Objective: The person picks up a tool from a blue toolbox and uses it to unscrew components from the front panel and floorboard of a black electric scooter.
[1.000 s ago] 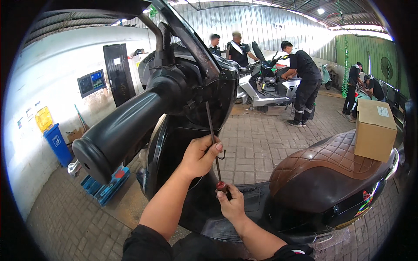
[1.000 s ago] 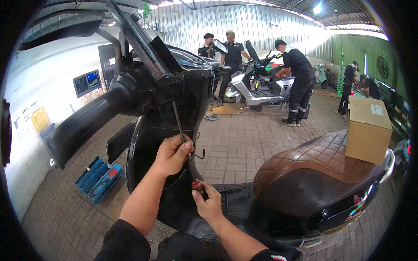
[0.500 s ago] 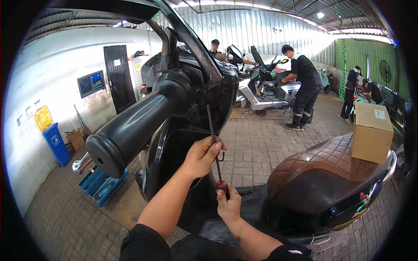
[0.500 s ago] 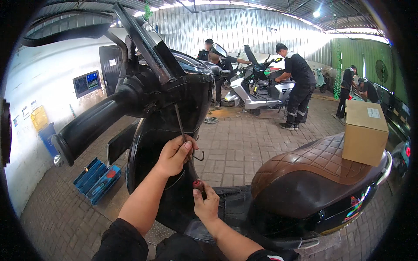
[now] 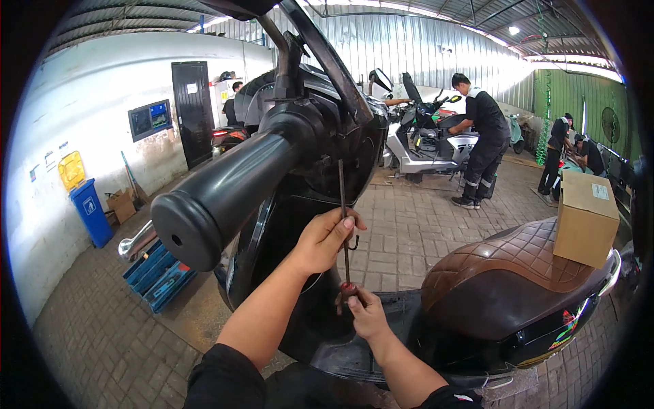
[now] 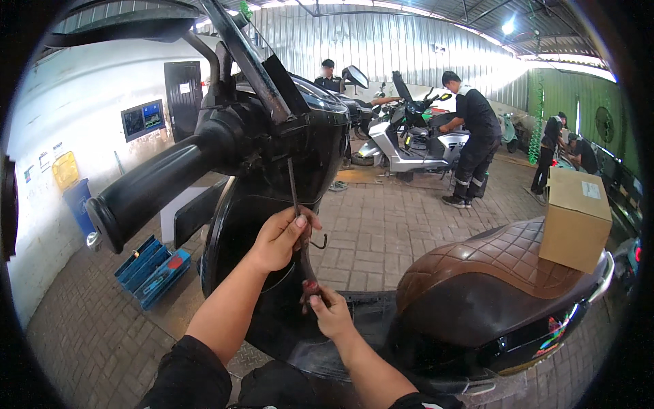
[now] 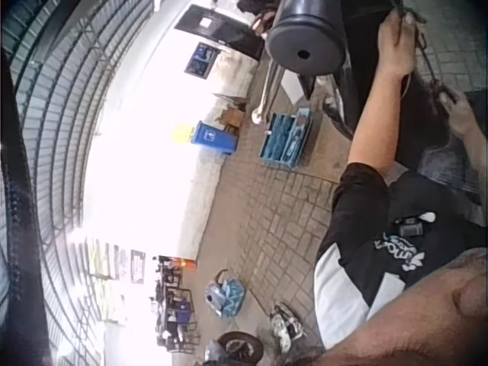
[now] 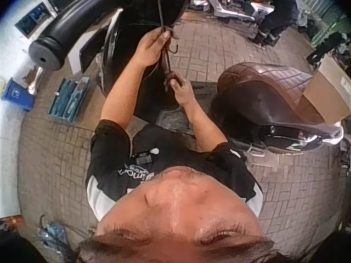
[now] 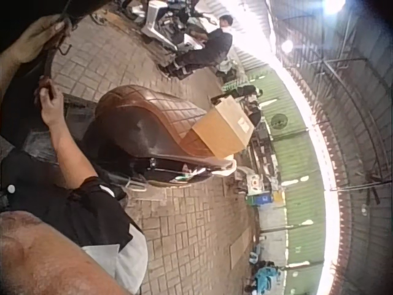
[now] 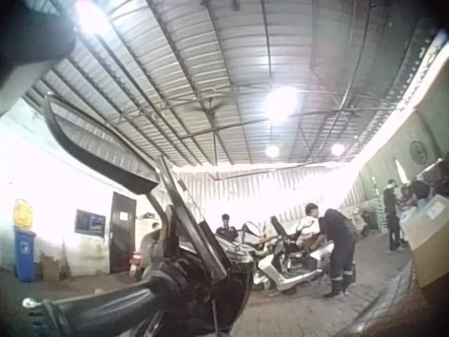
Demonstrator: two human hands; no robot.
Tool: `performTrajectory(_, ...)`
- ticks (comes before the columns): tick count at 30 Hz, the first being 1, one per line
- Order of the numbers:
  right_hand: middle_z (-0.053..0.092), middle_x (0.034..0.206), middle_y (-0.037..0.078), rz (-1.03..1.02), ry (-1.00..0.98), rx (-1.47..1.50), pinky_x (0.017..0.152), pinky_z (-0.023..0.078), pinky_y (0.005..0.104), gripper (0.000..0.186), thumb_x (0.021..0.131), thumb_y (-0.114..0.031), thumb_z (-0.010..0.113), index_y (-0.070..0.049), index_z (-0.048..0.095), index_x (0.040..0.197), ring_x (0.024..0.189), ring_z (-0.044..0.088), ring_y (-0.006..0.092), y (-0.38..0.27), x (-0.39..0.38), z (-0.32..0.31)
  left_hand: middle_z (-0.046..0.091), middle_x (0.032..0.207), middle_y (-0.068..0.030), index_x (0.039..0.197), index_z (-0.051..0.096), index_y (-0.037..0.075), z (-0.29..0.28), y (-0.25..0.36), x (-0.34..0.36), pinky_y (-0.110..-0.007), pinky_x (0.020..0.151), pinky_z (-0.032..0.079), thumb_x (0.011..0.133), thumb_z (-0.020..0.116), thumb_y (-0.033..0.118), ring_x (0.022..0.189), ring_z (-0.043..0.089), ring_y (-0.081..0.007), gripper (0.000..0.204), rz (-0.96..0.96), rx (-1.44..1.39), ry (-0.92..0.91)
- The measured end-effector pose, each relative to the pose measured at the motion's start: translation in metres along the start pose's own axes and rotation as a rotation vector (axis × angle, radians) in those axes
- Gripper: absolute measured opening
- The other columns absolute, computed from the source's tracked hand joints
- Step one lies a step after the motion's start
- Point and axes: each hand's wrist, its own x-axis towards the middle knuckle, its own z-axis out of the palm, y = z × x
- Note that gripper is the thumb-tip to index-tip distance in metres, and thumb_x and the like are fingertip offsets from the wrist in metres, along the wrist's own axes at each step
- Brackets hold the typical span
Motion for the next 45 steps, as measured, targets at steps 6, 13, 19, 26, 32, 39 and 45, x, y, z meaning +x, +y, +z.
performTrajectory(6, 0.067, 0.101, 0.013, -0.253, 0.22, -0.522, 0.08, 0.05, 0.035, 0.041, 0.088, -0.026, 0.067, -0.001, 0.06, 0.119, 0.091, 0.065, 0.0247, -0.02, -0.009, 0.03, 0.049, 0.071, 0.0017, 0.092, 0.056, 0.003, -0.004, 0.004, -0.005, -0.021, 0.055, 0.034, 0.101, 0.044, 0.031, 0.061, 0.043, -0.0066, 0.032, -0.011, 0.067, 0.017)
performTrajectory(13, 0.064, 0.102, 0.021, 0.261, -0.487, 0.577, 0.071, 0.052, 0.0367, 0.057, 0.094, -0.042, 0.055, 0.005, 0.051, 0.127, 0.084, 0.064, 0.029, -0.027, 0.003, -0.01, 0.051, 0.07, 0.0003, 0.092, 0.057, 0.002, -0.002, 0.01, -0.006, -0.021, 0.055, 0.035, 0.102, 0.042, 0.032, 0.061, 0.044, -0.0072, 0.034, -0.04, -0.036, -0.023)
performTrajectory(19, 0.066, 0.093, 0.014, -0.039, 0.018, -0.226, 0.074, 0.05, 0.0333, 0.05, 0.086, -0.036, 0.07, 0.003, 0.06, 0.116, 0.081, 0.065, 0.0229, -0.015, 0.002, 0.005, 0.049, 0.067, 0.001, 0.097, 0.059, 0.0, -0.003, 0.004, -0.002, -0.021, 0.055, 0.035, 0.102, 0.041, 0.032, 0.06, 0.042, -0.0065, 0.037, 0.044, 0.065, 0.011)
performTrajectory(26, 0.066, 0.095, 0.014, -0.115, 0.14, -0.572, 0.081, 0.05, 0.0354, 0.052, 0.086, -0.033, 0.07, 0.0, 0.056, 0.123, 0.087, 0.064, 0.024, -0.027, 0.002, 0.024, 0.046, 0.063, 0.003, 0.09, 0.06, 0.002, -0.002, 0.001, -0.001, -0.024, 0.053, 0.035, 0.102, 0.041, 0.031, 0.057, 0.041, -0.0064, 0.036, 0.029, 0.054, 0.062)
performTrajectory(32, 0.065, 0.103, 0.014, 0.234, -0.428, 0.431, 0.088, 0.048, 0.0372, 0.051, 0.097, -0.037, 0.052, 0.003, 0.05, 0.13, 0.09, 0.064, 0.0268, -0.035, 0.012, -0.013, 0.048, 0.065, 0.0024, 0.091, 0.061, 0.002, 0.001, 0.007, -0.001, -0.023, 0.054, 0.035, 0.102, 0.044, 0.032, 0.059, 0.043, -0.0061, 0.036, 0.029, 0.003, 0.031)
performTrajectory(39, 0.066, 0.086, 0.017, -0.101, 0.204, -0.679, 0.073, 0.049, 0.034, 0.044, 0.078, -0.025, 0.077, 0.003, 0.06, 0.107, 0.079, 0.065, 0.0252, -0.049, 0.002, 0.016, 0.055, 0.07, 0.0008, 0.093, 0.061, 0.001, 0.002, 0.004, -0.002, -0.023, 0.059, 0.039, 0.099, 0.052, 0.024, 0.065, 0.048, -0.0063, 0.025, 0.064, 0.169, -0.026)
performTrajectory(45, 0.066, 0.093, 0.014, -0.009, 0.045, -0.514, 0.078, 0.05, 0.0358, 0.055, 0.078, -0.027, 0.076, 0.001, 0.054, 0.119, 0.086, 0.066, 0.0253, -0.05, 0.013, 0.026, 0.059, 0.078, -0.0007, 0.086, 0.058, 0.003, -0.007, 0.0, -0.004, -0.024, 0.065, 0.042, 0.1, 0.05, 0.026, 0.069, 0.051, -0.0082, 0.027, -0.038, 0.228, -0.044)
